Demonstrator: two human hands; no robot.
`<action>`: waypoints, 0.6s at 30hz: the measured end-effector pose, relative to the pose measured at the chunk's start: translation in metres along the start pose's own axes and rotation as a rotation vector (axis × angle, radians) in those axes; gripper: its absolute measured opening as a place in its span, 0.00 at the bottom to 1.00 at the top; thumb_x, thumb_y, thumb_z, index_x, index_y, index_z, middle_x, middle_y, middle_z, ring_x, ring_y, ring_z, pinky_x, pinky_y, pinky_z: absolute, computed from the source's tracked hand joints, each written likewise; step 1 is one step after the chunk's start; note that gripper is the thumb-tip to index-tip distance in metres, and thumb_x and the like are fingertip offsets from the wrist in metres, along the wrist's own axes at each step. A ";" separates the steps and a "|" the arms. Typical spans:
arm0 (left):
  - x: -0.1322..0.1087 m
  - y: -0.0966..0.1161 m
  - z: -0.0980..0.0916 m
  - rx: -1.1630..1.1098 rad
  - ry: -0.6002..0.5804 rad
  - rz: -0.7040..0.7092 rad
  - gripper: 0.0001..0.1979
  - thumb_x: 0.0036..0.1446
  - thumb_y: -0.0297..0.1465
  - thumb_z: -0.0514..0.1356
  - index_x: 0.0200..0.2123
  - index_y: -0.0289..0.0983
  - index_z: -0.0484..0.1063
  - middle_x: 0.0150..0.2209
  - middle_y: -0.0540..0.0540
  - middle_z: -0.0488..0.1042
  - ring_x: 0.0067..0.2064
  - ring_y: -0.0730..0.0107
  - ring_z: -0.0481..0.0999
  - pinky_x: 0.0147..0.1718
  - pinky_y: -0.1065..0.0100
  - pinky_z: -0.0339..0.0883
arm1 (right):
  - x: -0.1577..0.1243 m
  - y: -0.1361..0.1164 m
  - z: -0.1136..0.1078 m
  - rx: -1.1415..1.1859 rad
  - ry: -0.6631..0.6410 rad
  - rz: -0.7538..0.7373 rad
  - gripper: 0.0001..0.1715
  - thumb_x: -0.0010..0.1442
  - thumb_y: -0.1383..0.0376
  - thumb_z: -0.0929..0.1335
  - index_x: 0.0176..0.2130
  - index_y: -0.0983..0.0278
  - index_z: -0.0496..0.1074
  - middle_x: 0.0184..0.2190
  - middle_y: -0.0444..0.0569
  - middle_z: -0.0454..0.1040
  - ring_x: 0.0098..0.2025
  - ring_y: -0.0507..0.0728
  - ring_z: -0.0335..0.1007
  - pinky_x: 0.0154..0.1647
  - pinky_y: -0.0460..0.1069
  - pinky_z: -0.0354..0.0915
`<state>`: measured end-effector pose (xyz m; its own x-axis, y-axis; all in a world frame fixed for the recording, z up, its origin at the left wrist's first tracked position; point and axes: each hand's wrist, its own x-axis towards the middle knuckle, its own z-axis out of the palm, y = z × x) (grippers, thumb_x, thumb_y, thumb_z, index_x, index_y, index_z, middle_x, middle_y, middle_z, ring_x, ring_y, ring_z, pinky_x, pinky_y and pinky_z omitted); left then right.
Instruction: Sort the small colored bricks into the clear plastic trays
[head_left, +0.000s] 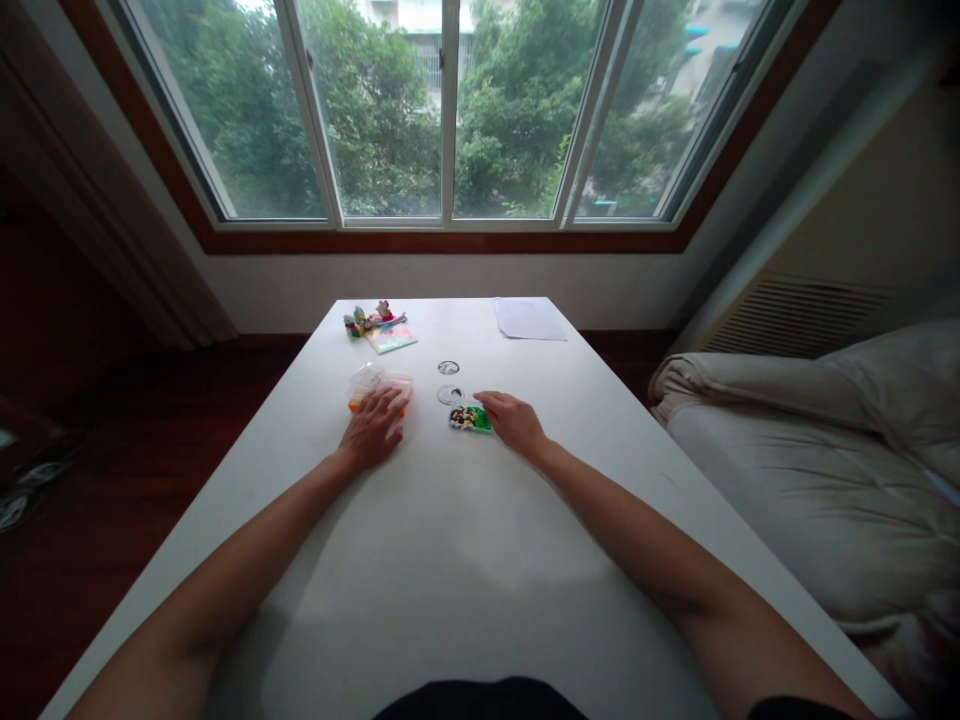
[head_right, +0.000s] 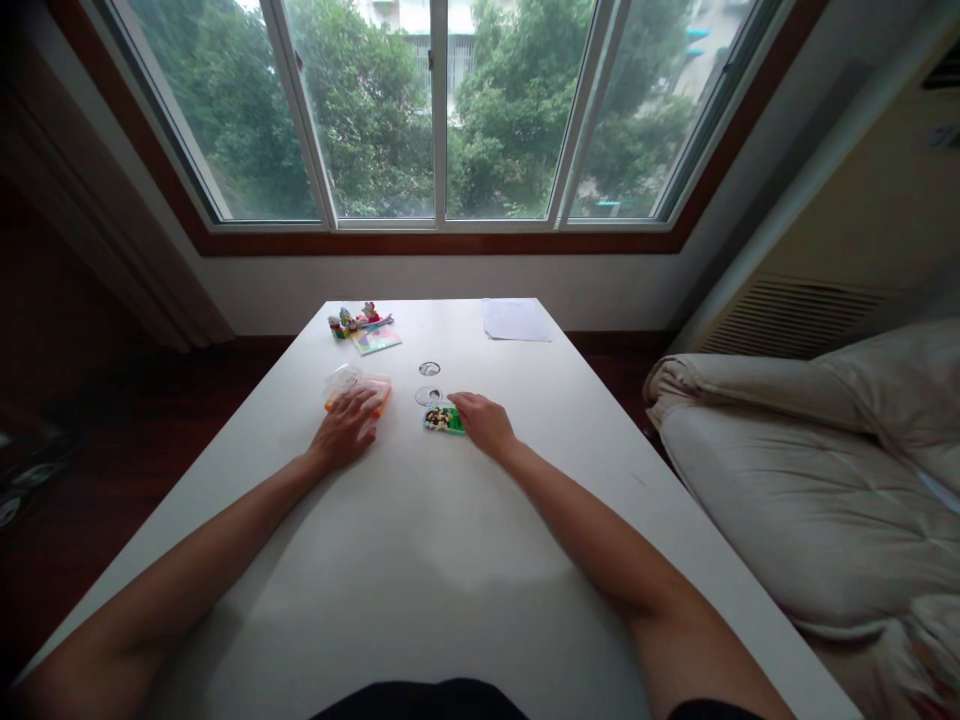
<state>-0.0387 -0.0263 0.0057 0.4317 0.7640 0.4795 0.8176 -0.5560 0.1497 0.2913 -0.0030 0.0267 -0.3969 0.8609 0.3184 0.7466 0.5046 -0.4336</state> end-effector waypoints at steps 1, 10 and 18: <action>0.000 0.000 0.001 -0.001 -0.001 -0.001 0.30 0.57 0.31 0.56 0.65 0.43 0.62 0.66 0.42 0.60 0.69 0.49 0.54 0.69 0.44 0.43 | -0.003 -0.002 0.002 -0.009 -0.009 -0.035 0.24 0.69 0.64 0.61 0.62 0.55 0.68 0.61 0.49 0.69 0.60 0.61 0.66 0.62 0.57 0.62; -0.002 -0.003 0.003 0.001 -0.015 -0.011 0.32 0.57 0.29 0.56 0.66 0.44 0.60 0.67 0.42 0.58 0.68 0.48 0.55 0.68 0.43 0.45 | -0.013 -0.021 0.019 -0.113 -0.112 -0.308 0.26 0.68 0.62 0.64 0.64 0.55 0.65 0.67 0.52 0.60 0.69 0.64 0.53 0.68 0.61 0.55; -0.003 -0.005 0.005 -0.022 0.004 -0.020 0.30 0.57 0.30 0.56 0.64 0.44 0.63 0.67 0.42 0.58 0.68 0.47 0.55 0.67 0.44 0.46 | 0.001 -0.032 0.034 -0.185 -0.135 -0.265 0.27 0.69 0.67 0.61 0.65 0.55 0.64 0.67 0.54 0.59 0.68 0.65 0.52 0.64 0.61 0.58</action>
<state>-0.0419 -0.0244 -0.0009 0.4138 0.7738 0.4796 0.8175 -0.5476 0.1783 0.2490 -0.0156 0.0119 -0.6475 0.7090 0.2793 0.6877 0.7016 -0.1868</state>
